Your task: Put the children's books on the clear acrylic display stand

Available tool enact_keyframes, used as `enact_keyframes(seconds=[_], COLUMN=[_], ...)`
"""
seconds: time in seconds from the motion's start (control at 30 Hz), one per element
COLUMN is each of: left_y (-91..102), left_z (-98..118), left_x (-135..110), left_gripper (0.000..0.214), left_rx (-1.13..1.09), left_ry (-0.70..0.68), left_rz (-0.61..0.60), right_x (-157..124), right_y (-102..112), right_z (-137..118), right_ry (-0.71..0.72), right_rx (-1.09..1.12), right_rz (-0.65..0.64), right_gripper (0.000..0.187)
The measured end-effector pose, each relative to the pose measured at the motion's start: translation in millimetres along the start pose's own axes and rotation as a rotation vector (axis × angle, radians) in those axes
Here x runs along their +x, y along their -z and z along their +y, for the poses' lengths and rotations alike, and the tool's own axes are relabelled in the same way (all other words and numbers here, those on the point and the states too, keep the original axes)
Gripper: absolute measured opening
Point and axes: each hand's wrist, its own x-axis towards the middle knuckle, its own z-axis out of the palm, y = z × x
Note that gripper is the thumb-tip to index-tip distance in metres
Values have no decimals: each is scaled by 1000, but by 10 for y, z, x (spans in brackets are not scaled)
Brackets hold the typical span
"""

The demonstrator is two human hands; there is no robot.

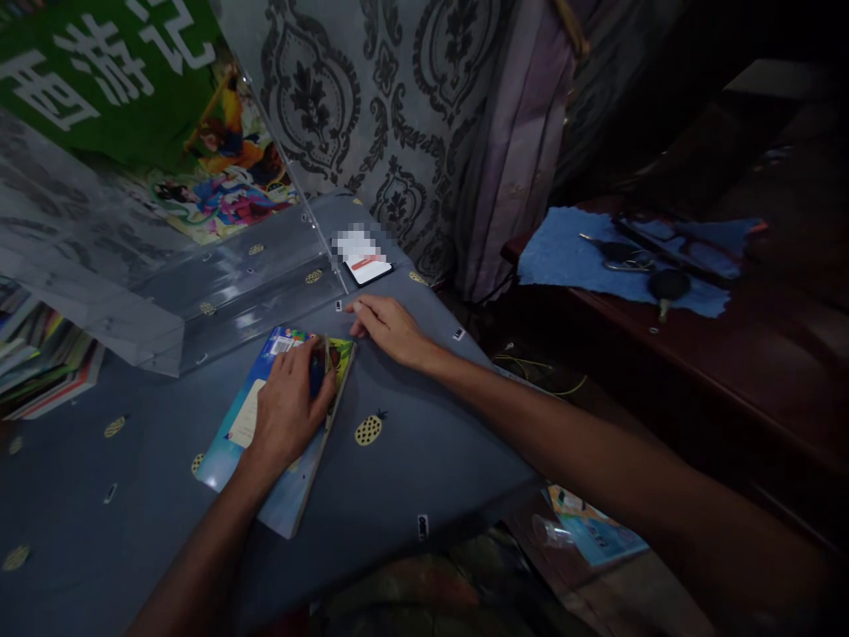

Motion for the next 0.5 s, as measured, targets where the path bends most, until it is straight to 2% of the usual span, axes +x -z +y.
enact_keyframes(seconds=[0.1,0.23,0.3,0.5], left_y=[-22,-48,-59,-56], left_z=[34,92,107,104], left_x=[-18,-27,-30,-39], left_gripper=[43,30,31,28], left_rx=[56,212,247,190], left_ry=[-21,-39,-42,-27], left_rz=[-2,-40,-31,-40], right_x=[-3,-5,-1,22], right_y=[7,24,32,35], right_z=[-7,-12,-9,7], right_ry=[5,1,-2,-5], right_rx=[-41,-46,-42,-38], right_rz=[-3,0,2,14], right_gripper=[29,30,29,28])
